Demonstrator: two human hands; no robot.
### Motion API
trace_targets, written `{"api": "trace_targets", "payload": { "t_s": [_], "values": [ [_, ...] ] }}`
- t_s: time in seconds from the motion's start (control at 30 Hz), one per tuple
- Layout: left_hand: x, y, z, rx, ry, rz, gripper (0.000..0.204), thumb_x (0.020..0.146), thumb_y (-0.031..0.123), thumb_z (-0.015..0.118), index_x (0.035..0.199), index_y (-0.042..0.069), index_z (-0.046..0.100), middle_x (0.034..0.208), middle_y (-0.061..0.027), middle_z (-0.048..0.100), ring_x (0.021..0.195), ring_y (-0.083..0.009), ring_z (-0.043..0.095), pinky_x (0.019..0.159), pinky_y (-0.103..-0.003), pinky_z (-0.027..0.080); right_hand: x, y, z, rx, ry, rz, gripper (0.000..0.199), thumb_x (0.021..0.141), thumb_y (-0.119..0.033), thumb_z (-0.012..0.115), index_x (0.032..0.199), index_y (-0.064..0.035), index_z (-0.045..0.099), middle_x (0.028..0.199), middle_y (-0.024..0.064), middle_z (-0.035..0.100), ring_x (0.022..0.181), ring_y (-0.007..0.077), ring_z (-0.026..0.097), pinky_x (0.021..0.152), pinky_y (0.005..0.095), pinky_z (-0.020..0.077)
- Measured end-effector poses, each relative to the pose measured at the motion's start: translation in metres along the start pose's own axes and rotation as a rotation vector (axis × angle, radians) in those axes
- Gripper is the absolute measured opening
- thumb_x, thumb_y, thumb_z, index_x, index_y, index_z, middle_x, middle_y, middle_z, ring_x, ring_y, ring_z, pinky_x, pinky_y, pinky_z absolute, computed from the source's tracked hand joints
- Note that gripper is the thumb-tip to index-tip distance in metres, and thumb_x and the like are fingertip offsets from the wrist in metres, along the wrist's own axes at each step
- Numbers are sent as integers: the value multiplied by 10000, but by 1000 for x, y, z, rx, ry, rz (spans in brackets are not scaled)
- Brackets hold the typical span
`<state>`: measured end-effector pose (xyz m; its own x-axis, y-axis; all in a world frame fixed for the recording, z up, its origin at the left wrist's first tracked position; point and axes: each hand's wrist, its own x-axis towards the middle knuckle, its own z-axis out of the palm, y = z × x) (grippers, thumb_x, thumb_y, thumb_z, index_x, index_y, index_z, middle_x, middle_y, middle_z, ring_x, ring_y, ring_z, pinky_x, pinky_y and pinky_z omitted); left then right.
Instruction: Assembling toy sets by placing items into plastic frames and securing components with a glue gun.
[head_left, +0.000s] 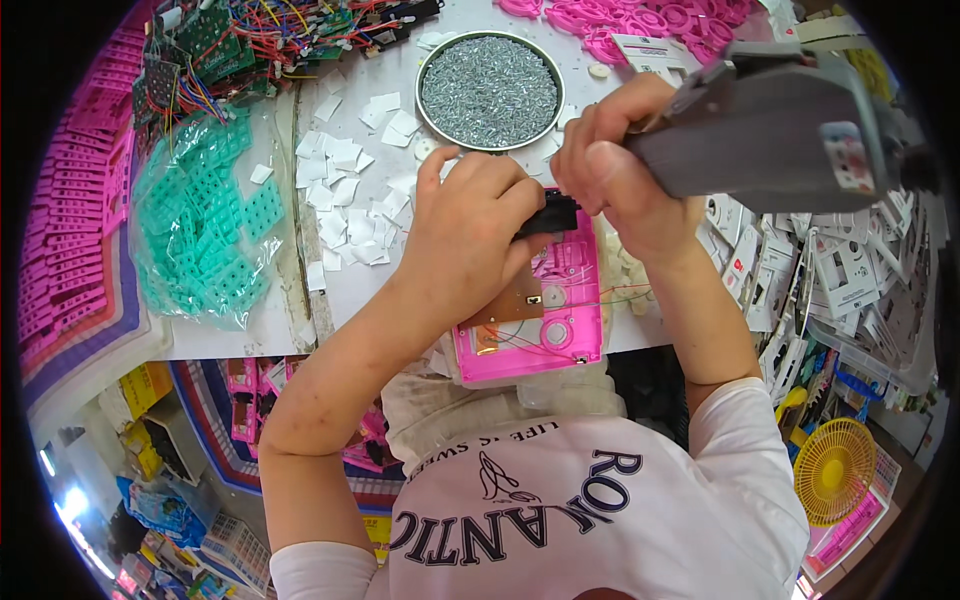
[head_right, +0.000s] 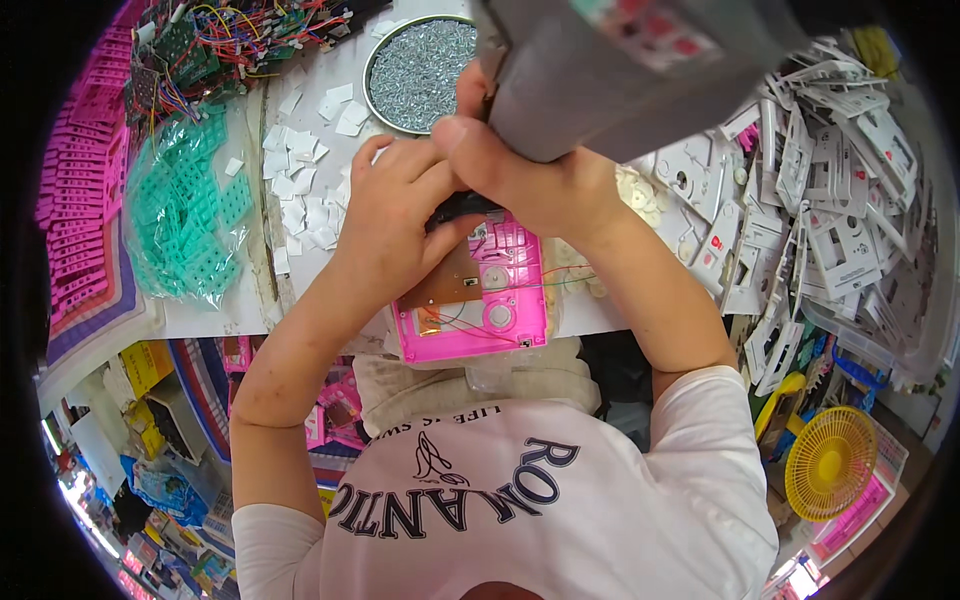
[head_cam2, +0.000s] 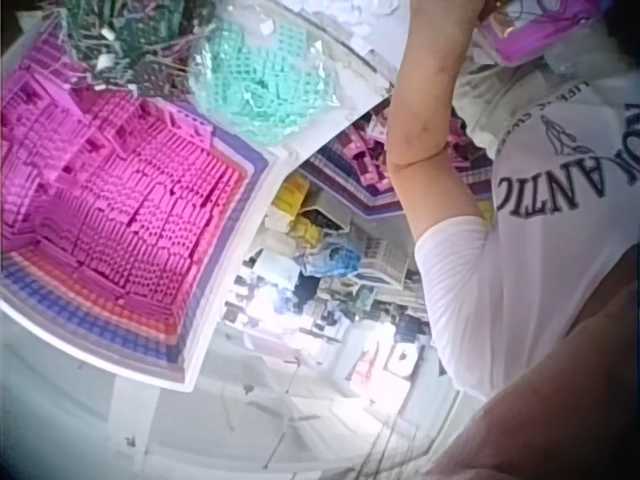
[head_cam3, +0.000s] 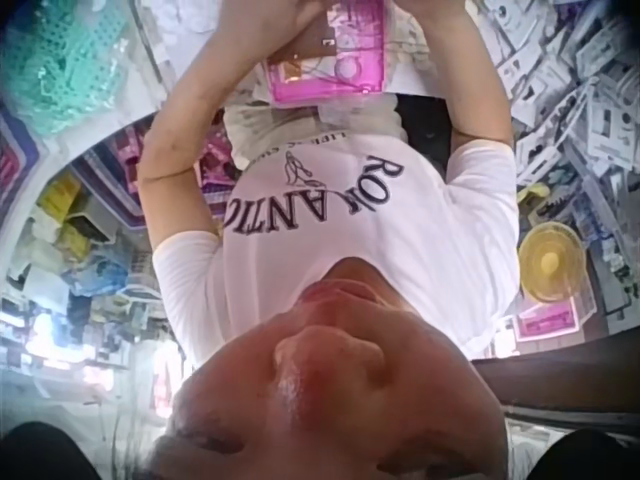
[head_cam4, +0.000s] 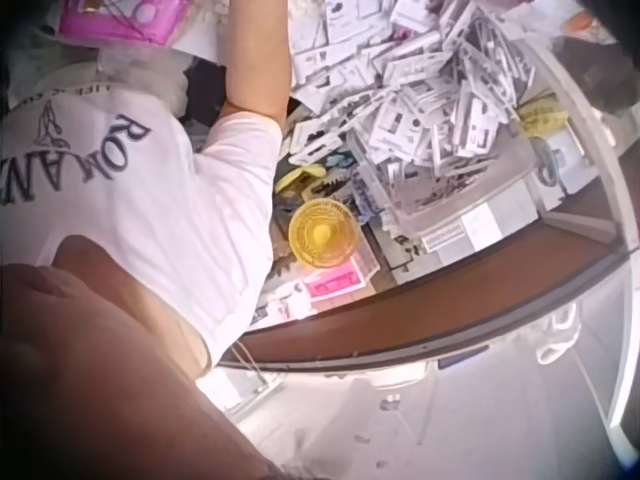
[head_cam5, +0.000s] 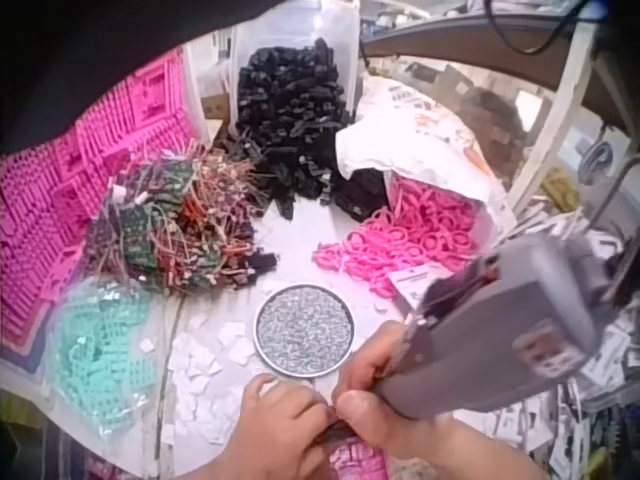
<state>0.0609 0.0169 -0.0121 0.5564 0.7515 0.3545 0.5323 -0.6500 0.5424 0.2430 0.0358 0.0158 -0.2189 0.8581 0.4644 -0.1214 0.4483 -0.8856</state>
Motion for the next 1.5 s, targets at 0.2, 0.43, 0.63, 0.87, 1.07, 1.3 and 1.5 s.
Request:
{"api": "trace_targets", "payload": {
  "t_s": [0.2, 0.43, 0.63, 0.87, 1.07, 1.3, 1.5],
  "values": [
    [2, -4, -14, -197, -100, 27, 330, 796, 146, 779, 1080, 62, 634, 1125, -120, 661, 1063, -351, 629, 942, -445, 497, 28, -11, -26, 348, -179, 180, 367, 999, -338, 630, 1136, -19, 509, 744, 85, 614, 647, 176, 575, 622, 314, 487],
    [-93, 14, -195, -71, -242, -260, 345, 712, 70, 774, 1027, 14, 648, 1156, -203, 686, 981, -378, 676, 841, -415, 538, 57, 15, -238, -634, 229, 370, 340, 1022, -213, 610, 1280, 6, 646, 1018, 48, 730, 937, 181, 688, 861, 352, 552],
    [-190, 73, -246, 348, -598, -807, 664, 645, 114, 811, 1272, 37, 606, 1305, -205, 628, 1229, -424, 574, 1066, -468, 440, 87, 87, -249, -1217, -79, 338, 358, 885, -132, 692, 1238, -76, 698, 1012, 115, 757, 908, 226, 724, 828, 347, 555],
    [-128, 51, -145, 54, -466, -382, 466, 755, 136, 818, 1183, 35, 661, 1187, -163, 672, 1093, -379, 632, 942, -443, 505, 106, 115, -242, -1482, -21, 343, 407, 876, -384, 722, 1192, -129, 744, 1013, 137, 758, 926, 334, 726, 842, 425, 559],
    [-55, 49, -75, -291, -198, -191, 317, 846, 111, 770, 1135, 38, 661, 1073, -135, 679, 865, -288, 681, 735, -384, 550, 46, -5, -194, -1020, 128, 491, 300, 960, -294, 674, 982, 1, 724, 725, 36, 672, 602, 101, 619, 569, 278, 497],
    [-11, 70, 0, -794, -152, -391, 417, 900, 130, 759, 1237, -17, 563, 969, -102, 685, 719, -135, 637, 626, -271, 526, -73, -83, -91, -121, -263, 954, 182, 945, -152, 691, 1049, -4, 712, 777, 11, 679, 589, 54, 567, 524, 215, 453],
    [-44, 65, 9, -1317, -127, -791, 299, 952, 137, 711, 1157, -11, 550, 926, -93, 677, 691, -76, 637, 615, -254, 515, -99, -73, -11, -468, 85, 501, 163, 878, -74, 760, 1026, -23, 714, 802, 31, 680, 602, 70, 581, 529, 240, 459]
  ]
}}
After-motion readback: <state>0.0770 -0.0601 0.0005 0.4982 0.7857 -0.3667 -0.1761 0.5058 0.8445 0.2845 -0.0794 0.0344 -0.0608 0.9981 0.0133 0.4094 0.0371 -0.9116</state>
